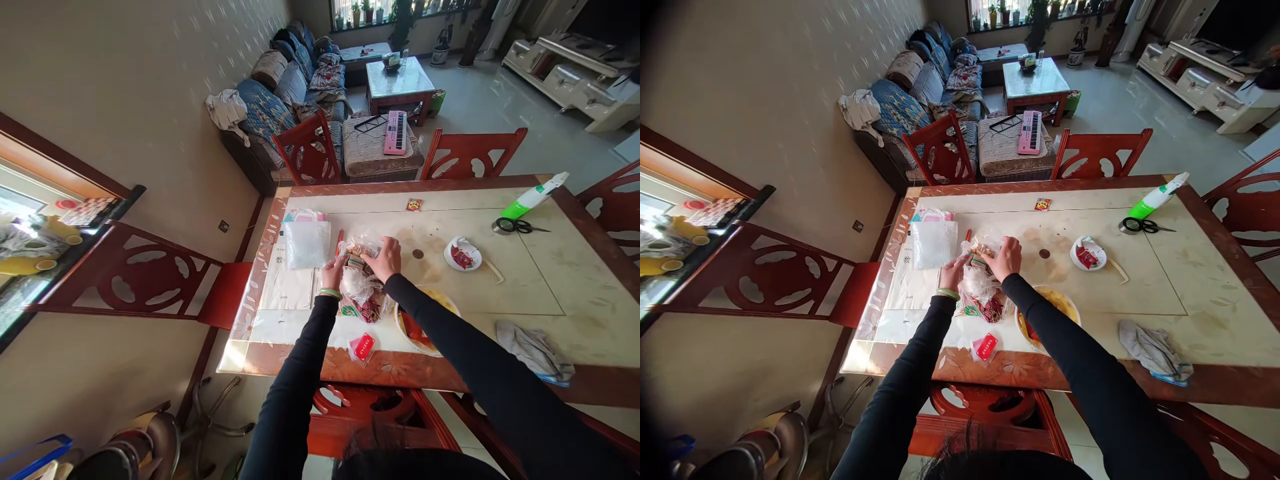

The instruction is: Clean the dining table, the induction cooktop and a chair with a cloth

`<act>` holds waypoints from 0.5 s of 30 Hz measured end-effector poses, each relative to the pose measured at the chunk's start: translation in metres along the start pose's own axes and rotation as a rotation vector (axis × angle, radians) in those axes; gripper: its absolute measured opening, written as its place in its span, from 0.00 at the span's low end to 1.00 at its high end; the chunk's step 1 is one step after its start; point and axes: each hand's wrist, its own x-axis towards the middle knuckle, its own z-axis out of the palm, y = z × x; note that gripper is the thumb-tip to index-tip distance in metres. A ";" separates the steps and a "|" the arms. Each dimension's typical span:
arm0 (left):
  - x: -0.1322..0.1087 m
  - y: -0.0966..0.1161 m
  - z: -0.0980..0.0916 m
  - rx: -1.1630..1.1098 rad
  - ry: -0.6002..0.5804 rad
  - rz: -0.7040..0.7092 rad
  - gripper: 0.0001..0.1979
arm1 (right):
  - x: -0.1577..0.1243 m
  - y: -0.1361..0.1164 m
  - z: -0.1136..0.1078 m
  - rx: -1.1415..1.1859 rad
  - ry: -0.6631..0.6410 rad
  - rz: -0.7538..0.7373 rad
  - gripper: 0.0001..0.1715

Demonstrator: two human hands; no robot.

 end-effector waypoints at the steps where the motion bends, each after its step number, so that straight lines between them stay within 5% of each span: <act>1: 0.001 0.003 0.002 0.009 0.011 0.016 0.16 | 0.011 0.002 0.004 0.073 0.001 0.084 0.20; 6: 0.000 0.028 -0.002 -0.028 0.089 0.137 0.14 | 0.037 0.016 -0.001 0.380 0.042 0.388 0.15; 15: -0.047 0.040 -0.022 -0.282 0.067 0.271 0.16 | 0.001 0.019 -0.058 0.600 -0.021 0.248 0.20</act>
